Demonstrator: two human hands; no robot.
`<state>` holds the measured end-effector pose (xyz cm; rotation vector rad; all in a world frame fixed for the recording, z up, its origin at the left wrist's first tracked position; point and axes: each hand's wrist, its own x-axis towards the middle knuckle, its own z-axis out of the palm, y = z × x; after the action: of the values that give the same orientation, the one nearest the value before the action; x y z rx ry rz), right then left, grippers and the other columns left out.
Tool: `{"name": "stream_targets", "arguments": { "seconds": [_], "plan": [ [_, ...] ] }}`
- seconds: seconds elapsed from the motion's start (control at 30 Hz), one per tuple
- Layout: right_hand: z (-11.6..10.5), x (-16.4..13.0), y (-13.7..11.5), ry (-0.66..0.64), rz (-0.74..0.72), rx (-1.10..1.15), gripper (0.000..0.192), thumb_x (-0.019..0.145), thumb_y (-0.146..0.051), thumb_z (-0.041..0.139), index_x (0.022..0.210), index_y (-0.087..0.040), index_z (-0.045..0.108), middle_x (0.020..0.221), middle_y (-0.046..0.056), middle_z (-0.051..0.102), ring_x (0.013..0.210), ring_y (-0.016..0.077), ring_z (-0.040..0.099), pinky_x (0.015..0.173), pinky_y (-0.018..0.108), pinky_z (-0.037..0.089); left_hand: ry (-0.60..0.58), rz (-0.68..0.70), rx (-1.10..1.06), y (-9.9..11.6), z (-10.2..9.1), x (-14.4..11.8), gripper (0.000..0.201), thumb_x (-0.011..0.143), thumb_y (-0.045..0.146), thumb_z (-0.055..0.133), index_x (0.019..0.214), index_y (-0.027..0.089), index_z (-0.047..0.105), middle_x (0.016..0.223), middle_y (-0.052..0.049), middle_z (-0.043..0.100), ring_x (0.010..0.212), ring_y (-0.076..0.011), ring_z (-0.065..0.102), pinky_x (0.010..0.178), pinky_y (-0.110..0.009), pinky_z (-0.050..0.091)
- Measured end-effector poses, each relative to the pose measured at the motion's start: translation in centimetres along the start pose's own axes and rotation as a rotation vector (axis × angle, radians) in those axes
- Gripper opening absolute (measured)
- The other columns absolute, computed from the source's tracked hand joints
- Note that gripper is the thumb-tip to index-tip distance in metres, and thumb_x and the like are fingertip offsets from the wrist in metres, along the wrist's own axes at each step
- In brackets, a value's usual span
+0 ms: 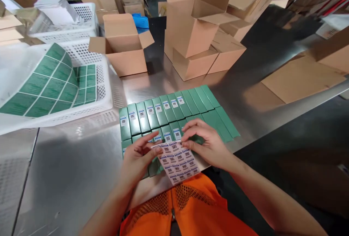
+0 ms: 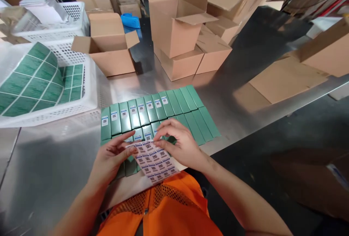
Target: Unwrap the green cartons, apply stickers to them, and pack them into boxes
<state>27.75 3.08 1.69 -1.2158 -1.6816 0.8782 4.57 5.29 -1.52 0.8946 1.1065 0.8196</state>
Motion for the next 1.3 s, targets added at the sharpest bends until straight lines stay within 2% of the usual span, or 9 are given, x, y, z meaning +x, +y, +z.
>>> {"name": "stream_targets", "arguments": {
  "seconds": [0.23, 0.37, 0.47, 0.57, 0.8, 1.03, 1.1, 1.2, 1.3],
  "plan": [
    [-1.1, 4.5, 0.3, -0.003, -0.092, 0.213, 0.012, 0.090, -0.035, 0.071, 0.085, -0.024, 0.070, 0.093, 0.003, 0.065, 0.088, 0.0172, 0.062, 0.082, 0.034, 0.052, -0.007, 0.043, -0.113, 0.2, -0.1, 0.8, 0.054, 0.069, 0.042, 0.085, 0.113, 0.017, 0.066, 0.058, 0.006, 0.061, 0.054, -0.0095, 0.056, 0.055, -0.021, 0.046],
    [-4.0, 8.7, 2.9, 0.192, 0.296, 0.180, 0.019, 0.080, -0.036, 0.079, 0.086, -0.023, 0.067, 0.078, -0.001, 0.063, 0.071, 0.0139, 0.058, 0.070, 0.029, 0.051, -0.014, 0.082, -0.071, -0.1, -0.4, 0.9, 0.052, 0.075, 0.043, 0.079, 0.117, 0.018, 0.061, 0.063, 0.008, 0.054, 0.055, -0.0085, 0.051, 0.056, -0.020, 0.044],
    [-6.1, 11.4, 5.2, 0.146, 0.563, 0.064, 0.030, 0.071, -0.025, 0.082, 0.098, -0.021, 0.067, 0.063, -0.004, 0.056, 0.061, 0.0132, 0.055, 0.060, 0.026, 0.048, -0.030, 0.081, -0.003, -0.3, -0.5, 0.8, 0.048, 0.081, 0.043, 0.072, 0.120, 0.019, 0.059, 0.071, 0.006, 0.054, 0.060, -0.0102, 0.053, 0.057, -0.022, 0.046],
    [-6.8, 12.6, 6.7, 0.097, 0.646, 0.016, 0.054, 0.071, -0.013, 0.076, 0.122, -0.021, 0.059, 0.057, -0.006, 0.055, 0.056, 0.0129, 0.055, 0.055, 0.024, 0.047, -0.048, 0.065, 0.053, -0.4, -0.5, 0.7, 0.044, 0.086, 0.043, 0.066, 0.122, 0.021, 0.056, 0.077, 0.004, 0.054, 0.063, -0.0121, 0.055, 0.057, -0.024, 0.048],
    [-5.9, 12.7, 7.6, 0.107, 0.709, -0.156, 0.060, 0.076, -0.012, 0.070, 0.129, -0.023, 0.044, 0.063, -0.007, 0.057, 0.062, 0.0145, 0.060, 0.059, 0.024, 0.051, -0.064, 0.060, 0.081, -0.6, -0.4, 0.8, 0.041, 0.088, 0.042, 0.063, 0.121, 0.021, 0.055, 0.079, 0.003, 0.055, 0.065, -0.0132, 0.057, 0.058, -0.024, 0.048],
    [-6.6, 13.2, 7.0, 0.214, 0.643, -0.502, 0.068, 0.052, -0.022, 0.090, 0.110, -0.022, 0.055, 0.091, 0.004, 0.061, 0.091, 0.0289, 0.061, 0.076, 0.038, 0.050, -0.055, 0.081, 0.082, -0.9, -0.4, 0.7, 0.041, 0.088, 0.043, 0.063, 0.121, 0.021, 0.053, 0.079, 0.003, 0.056, 0.066, -0.0138, 0.058, 0.059, -0.025, 0.048],
    [-6.1, 12.0, 6.0, 0.226, 0.584, -0.535, 0.059, 0.058, -0.029, 0.089, 0.107, -0.021, 0.058, 0.097, 0.005, 0.060, 0.094, 0.0274, 0.060, 0.080, 0.037, 0.048, -0.057, 0.080, 0.091, -1.0, -0.4, 0.7, 0.040, 0.088, 0.042, 0.063, 0.121, 0.021, 0.053, 0.077, 0.004, 0.054, 0.065, -0.0137, 0.056, 0.058, -0.024, 0.047],
    [-4.0, 8.7, 4.1, -0.020, 0.474, -0.339, 0.034, 0.082, -0.046, 0.071, 0.104, -0.021, 0.066, 0.088, 0.003, 0.063, 0.080, 0.0204, 0.060, 0.073, 0.033, 0.048, -0.058, 0.104, 0.082, -1.3, -0.4, 0.6, 0.037, 0.091, 0.042, 0.060, 0.121, 0.022, 0.053, 0.074, 0.005, 0.051, 0.063, -0.0130, 0.054, 0.056, -0.023, 0.044],
    [-1.3, 5.4, 2.0, -0.312, 0.390, -0.128, 0.031, 0.085, -0.049, 0.069, 0.104, -0.024, 0.072, 0.092, 0.004, 0.067, 0.082, 0.0196, 0.062, 0.070, 0.032, 0.048, -0.062, 0.122, 0.061, -1.4, -0.4, 0.5, 0.037, 0.092, 0.043, 0.060, 0.122, 0.022, 0.052, 0.070, 0.006, 0.048, 0.060, -0.0124, 0.051, 0.055, -0.022, 0.041]
  ]
}}
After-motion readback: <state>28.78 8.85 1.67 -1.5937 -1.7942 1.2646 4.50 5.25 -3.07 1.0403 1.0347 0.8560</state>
